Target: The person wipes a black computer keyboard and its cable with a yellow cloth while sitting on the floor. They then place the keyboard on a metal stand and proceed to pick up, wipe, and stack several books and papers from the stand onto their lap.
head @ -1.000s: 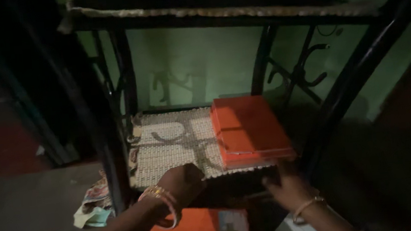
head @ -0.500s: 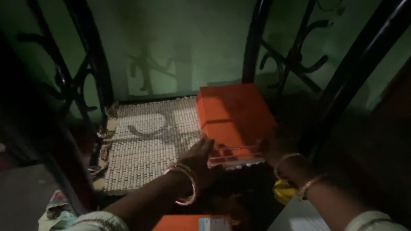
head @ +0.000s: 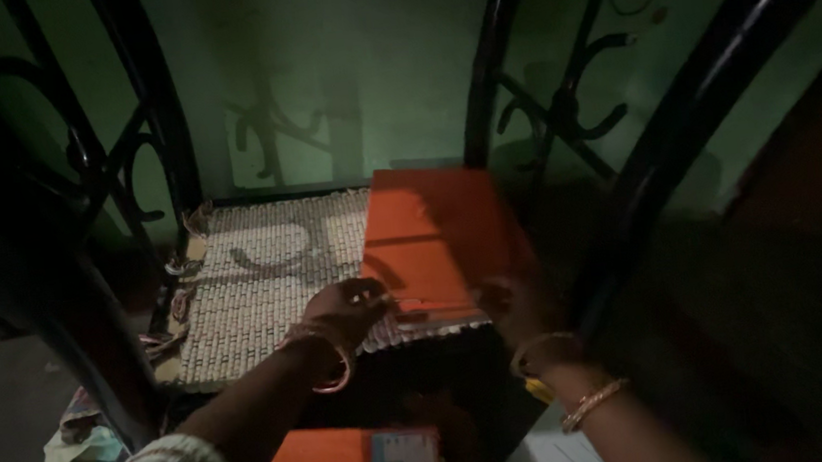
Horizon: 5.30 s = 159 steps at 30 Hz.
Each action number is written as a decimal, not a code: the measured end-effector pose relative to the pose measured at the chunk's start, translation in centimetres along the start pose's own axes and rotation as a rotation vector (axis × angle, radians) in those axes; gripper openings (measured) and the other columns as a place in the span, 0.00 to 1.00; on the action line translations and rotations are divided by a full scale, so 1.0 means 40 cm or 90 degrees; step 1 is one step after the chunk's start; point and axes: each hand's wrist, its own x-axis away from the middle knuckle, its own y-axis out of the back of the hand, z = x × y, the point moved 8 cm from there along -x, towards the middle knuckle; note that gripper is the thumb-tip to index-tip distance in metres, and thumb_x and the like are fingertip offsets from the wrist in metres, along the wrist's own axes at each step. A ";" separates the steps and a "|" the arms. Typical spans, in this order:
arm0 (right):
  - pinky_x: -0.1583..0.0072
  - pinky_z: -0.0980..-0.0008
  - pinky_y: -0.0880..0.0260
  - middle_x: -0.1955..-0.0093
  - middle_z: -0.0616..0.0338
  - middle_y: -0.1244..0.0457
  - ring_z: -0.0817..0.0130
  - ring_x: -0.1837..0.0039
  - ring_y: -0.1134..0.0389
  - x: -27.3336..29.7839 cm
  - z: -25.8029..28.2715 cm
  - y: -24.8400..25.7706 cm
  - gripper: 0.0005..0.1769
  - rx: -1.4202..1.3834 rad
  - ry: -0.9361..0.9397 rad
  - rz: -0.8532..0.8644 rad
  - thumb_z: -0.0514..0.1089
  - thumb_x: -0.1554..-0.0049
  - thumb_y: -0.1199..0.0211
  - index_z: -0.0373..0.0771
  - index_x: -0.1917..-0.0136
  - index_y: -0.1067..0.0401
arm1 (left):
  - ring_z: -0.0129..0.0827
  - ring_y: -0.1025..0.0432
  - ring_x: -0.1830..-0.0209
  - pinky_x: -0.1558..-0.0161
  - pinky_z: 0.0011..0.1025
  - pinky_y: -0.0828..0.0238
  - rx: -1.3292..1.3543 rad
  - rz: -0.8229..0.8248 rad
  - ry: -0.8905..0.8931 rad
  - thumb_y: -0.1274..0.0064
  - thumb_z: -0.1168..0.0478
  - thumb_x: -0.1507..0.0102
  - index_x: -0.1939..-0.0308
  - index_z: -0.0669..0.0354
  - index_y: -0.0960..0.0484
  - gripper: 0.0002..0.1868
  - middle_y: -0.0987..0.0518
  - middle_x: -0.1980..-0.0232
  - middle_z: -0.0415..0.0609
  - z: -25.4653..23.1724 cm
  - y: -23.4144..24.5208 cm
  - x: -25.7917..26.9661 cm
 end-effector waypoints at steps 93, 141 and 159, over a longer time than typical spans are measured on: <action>0.24 0.58 0.46 0.20 0.52 0.44 0.55 0.19 0.45 0.390 0.120 0.116 0.47 -0.676 -0.217 -0.027 0.49 0.49 0.37 0.41 0.19 0.46 | 0.53 0.23 0.46 0.44 0.42 0.27 -0.520 0.024 -0.165 0.46 0.50 0.36 0.46 0.61 0.22 0.21 0.18 0.51 0.63 -0.034 -0.010 0.242; 0.35 0.54 0.28 0.35 0.55 0.30 0.58 0.34 0.28 0.135 -0.058 0.054 0.43 -0.059 -0.024 -0.017 0.74 0.51 0.38 0.48 0.30 0.31 | 0.38 0.18 0.56 0.59 0.33 0.20 -0.784 0.135 0.021 0.39 0.52 0.36 0.49 0.54 0.16 0.16 0.16 0.53 0.52 -0.051 -0.194 -0.164; 0.34 0.43 0.40 0.23 0.46 0.46 0.43 0.24 0.42 0.192 0.076 0.032 0.40 0.372 0.301 -0.322 0.71 0.47 0.40 0.50 0.28 0.34 | 0.38 0.18 0.56 0.56 0.32 0.22 -0.494 0.053 0.068 0.38 0.52 0.38 0.52 0.57 0.15 0.16 0.15 0.56 0.51 -0.029 -0.237 -0.146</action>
